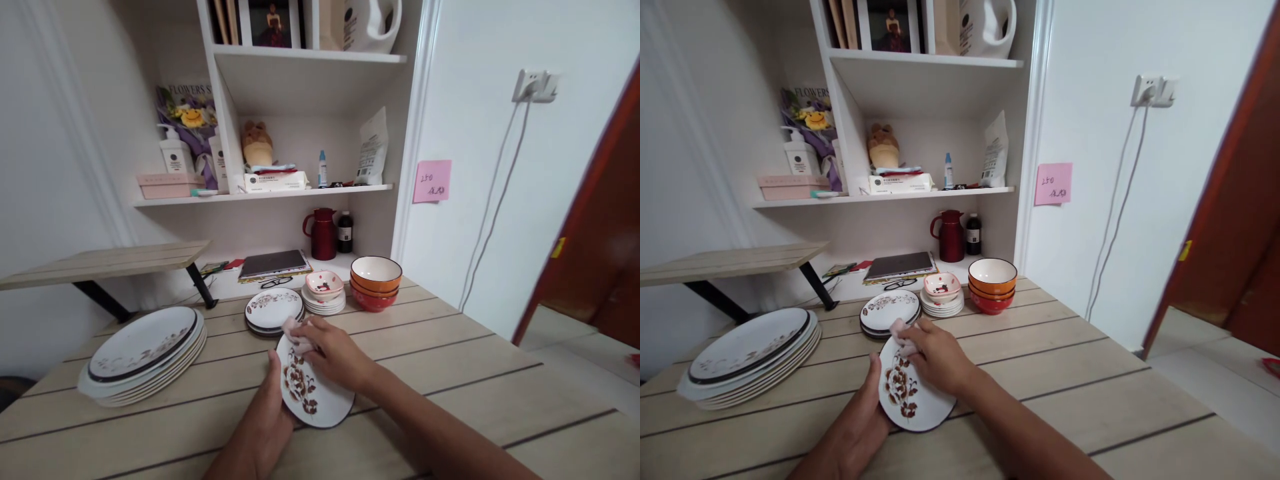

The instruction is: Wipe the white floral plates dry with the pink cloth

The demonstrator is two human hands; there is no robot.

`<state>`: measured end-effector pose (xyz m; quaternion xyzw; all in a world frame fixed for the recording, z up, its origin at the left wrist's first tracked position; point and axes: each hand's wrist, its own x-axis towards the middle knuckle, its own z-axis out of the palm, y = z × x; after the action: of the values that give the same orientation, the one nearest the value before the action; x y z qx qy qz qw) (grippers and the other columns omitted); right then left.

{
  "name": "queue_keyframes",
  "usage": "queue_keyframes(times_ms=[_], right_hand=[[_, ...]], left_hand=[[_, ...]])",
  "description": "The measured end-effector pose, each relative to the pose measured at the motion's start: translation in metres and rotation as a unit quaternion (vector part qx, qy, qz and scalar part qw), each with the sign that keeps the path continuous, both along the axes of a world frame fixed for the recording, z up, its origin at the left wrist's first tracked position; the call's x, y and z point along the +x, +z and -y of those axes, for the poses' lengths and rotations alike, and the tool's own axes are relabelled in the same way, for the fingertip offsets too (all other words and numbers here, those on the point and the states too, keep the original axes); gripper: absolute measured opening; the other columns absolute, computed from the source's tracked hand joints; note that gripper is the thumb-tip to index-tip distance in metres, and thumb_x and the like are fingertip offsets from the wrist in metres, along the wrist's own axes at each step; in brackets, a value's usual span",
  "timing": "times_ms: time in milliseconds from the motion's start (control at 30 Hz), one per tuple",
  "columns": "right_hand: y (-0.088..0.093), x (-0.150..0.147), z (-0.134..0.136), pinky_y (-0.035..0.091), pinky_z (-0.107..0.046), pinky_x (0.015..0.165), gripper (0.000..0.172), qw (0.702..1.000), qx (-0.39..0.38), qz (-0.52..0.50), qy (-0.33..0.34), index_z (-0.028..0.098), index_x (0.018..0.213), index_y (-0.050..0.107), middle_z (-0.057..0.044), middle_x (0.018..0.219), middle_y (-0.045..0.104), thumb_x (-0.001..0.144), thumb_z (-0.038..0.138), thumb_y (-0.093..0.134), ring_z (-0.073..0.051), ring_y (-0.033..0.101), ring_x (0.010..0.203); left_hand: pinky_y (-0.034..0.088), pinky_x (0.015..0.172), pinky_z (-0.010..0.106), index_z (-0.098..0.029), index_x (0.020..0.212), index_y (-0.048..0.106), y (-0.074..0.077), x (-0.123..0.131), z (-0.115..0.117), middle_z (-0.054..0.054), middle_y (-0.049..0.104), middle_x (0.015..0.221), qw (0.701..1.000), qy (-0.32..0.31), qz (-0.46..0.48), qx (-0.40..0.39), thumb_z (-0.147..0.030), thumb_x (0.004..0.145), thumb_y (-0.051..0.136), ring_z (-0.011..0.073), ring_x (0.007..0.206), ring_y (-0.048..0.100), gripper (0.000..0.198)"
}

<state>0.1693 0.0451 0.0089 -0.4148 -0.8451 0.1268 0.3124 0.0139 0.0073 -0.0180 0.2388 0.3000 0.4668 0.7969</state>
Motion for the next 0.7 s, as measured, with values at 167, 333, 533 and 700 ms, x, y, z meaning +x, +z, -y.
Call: queue_keyframes(times_ms=[167, 333, 533, 700], right_hand=[[0.008, -0.01, 0.012, 0.042, -0.029, 0.092, 0.043, 0.991, -0.021, 0.006, 0.131, 0.025, 0.117, 0.063, -0.005, 0.111, 0.063, 0.076, 0.013, 0.064, -0.019, 0.057, 0.104], [0.018, -0.006, 0.021, 0.041, -0.026, 0.089, 0.04, 0.979, -0.075, 0.063, 0.18, 0.027, 0.11, 0.068, -0.002, 0.109, 0.062, 0.071, 0.019, 0.074, -0.018, 0.057, 0.101], [0.029, 0.02, 0.019, 0.042, -0.025, 0.083, 0.035, 0.962, -0.156, 0.139, 0.175, 0.031, 0.099, 0.072, 0.001, 0.106, 0.059, 0.068, 0.015, 0.074, -0.016, 0.057, 0.096], [0.026, 0.041, 0.007, 0.042, -0.024, 0.074, 0.037, 0.974, -0.188, 0.118, 0.044, 0.033, 0.099, 0.072, 0.0, 0.1, 0.057, 0.068, 0.014, 0.072, -0.017, 0.058, 0.088]], left_hand=[[0.042, 0.097, 0.044, -0.02, 0.135, 0.048, 0.005, -0.001, 0.001, 0.014, 0.066, 0.122, 1.0, -0.006, 0.022, -0.014, -0.068, 0.083, 0.037, 0.0288, 0.113, 0.06, 0.072], [0.045, 0.095, 0.042, -0.014, 0.132, 0.053, 0.004, -0.005, -0.001, 0.016, 0.07, 0.114, 1.0, -0.015, 0.003, -0.013, -0.066, 0.085, 0.037, 0.0294, 0.11, 0.062, 0.071], [0.044, 0.098, 0.043, -0.012, 0.131, 0.054, 0.005, -0.004, -0.004, 0.017, 0.069, 0.117, 0.999, -0.044, -0.018, -0.011, -0.056, 0.089, 0.041, 0.0294, 0.114, 0.061, 0.062], [0.045, 0.097, 0.043, -0.013, 0.132, 0.052, 0.008, -0.003, -0.001, 0.016, 0.067, 0.121, 0.999, -0.005, -0.049, -0.012, -0.051, 0.088, 0.048, 0.0283, 0.114, 0.061, 0.058]])
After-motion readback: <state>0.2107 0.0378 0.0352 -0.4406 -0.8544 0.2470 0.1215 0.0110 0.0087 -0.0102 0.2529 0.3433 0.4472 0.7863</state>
